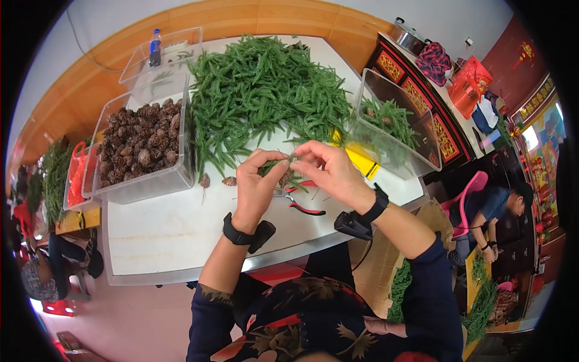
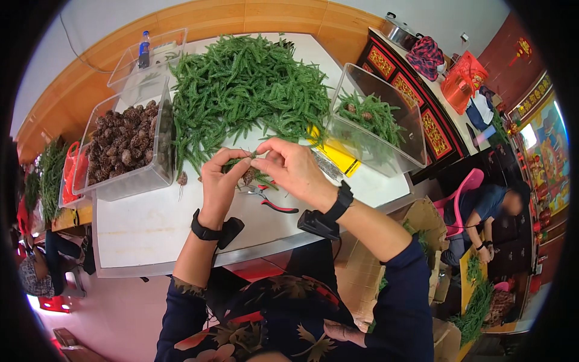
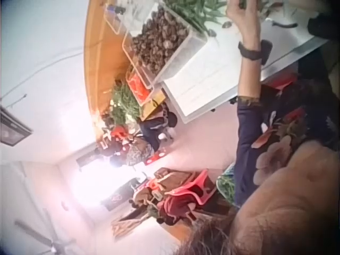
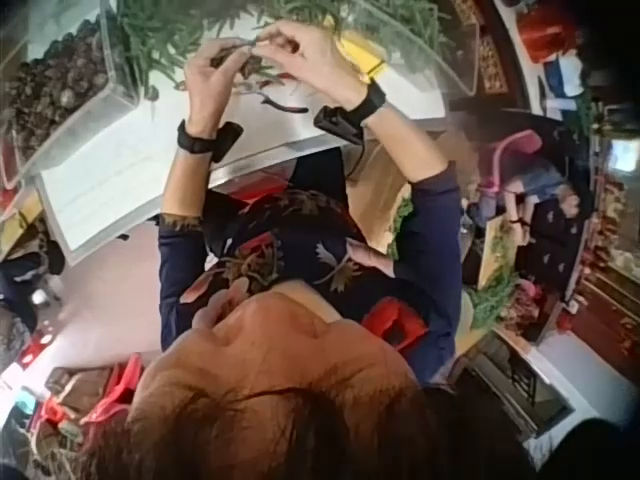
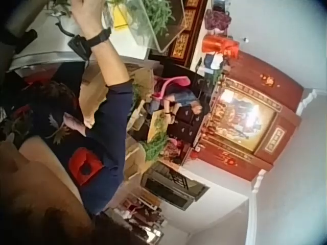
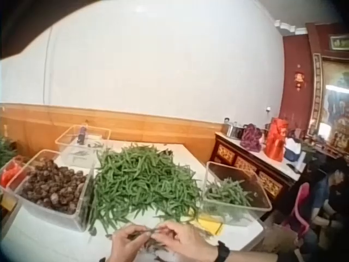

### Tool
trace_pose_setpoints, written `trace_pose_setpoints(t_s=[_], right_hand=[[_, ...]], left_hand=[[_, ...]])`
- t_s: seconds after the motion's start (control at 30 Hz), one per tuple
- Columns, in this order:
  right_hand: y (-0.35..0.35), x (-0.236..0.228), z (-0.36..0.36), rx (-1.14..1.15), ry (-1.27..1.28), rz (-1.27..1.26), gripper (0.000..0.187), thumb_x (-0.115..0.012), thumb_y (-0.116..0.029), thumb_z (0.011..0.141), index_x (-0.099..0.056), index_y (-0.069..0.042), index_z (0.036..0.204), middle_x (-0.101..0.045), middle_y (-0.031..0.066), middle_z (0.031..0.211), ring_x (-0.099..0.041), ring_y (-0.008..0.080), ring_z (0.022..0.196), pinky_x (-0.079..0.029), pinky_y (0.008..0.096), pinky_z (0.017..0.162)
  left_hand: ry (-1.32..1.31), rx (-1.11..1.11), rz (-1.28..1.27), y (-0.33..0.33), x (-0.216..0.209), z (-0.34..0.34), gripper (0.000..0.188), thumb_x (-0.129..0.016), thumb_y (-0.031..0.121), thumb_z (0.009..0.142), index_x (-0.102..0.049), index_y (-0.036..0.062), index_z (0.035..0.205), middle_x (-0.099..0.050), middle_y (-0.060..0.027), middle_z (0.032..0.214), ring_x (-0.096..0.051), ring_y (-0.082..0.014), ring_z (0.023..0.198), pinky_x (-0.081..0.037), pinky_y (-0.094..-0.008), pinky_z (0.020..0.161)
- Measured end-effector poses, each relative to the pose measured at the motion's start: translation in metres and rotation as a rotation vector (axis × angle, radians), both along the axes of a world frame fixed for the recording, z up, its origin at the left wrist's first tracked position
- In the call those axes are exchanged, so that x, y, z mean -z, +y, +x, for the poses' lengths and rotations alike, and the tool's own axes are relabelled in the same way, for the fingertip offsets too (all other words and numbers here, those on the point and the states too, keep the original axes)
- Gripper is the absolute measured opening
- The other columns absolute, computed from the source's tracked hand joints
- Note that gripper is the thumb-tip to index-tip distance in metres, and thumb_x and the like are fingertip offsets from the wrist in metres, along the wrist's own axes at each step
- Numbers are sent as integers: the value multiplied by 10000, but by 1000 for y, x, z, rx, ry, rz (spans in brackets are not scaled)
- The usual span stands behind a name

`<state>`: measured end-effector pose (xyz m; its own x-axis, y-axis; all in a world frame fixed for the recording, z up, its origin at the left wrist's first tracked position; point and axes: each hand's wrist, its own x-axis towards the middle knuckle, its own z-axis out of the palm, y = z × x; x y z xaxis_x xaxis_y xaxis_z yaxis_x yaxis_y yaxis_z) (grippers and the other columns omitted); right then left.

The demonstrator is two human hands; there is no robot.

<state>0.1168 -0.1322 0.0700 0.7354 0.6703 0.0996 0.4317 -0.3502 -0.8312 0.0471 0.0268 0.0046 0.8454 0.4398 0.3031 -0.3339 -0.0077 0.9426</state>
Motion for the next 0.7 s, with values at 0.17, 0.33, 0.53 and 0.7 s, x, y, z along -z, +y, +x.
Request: trace_pose_setpoints(t_s=[0.17, 0.33, 0.53, 0.7], right_hand=[[0, 18, -6, 37, 326, 254, 102, -643, -143, 931, -641, -43, 949, -592, -51, 766, -514, 22, 676, -435, 199, 615], [-4, 16, -15, -7, 712, 399, 94, -622, -140, 944, -627, -49, 919, -547, -61, 740, -473, 19, 639, -373, 181, 565], [-2, 25, -28, -33, 709, 447, 128, -619, -168, 949, -626, -47, 906, -532, -66, 720, -452, 19, 619, -353, 185, 561], [-21, 28, -21, -164, 507, 164, 226, -678, -207, 903, -612, -25, 1021, -601, -1, 856, -547, 81, 757, -437, 231, 655]], left_hand=[[54, -8, 40, -12, -10, -12, 88, -684, 38, 814, -684, -24, 877, -620, -46, 830, -574, -122, 783, -447, -244, 714], [40, -54, -148, -27, -10, -27, 41, -655, 15, 859, -666, -19, 880, -588, 6, 837, -536, -65, 767, -423, -211, 678], [55, -182, -26, -38, -16, -48, 32, -647, 1, 855, -658, -22, 875, -581, 0, 823, -527, -71, 753, -415, -214, 676], [121, -241, -13, -41, -30, -76, 36, -650, -21, 831, -651, -38, 862, -575, -26, 806, -521, -89, 744, -412, -223, 682]])
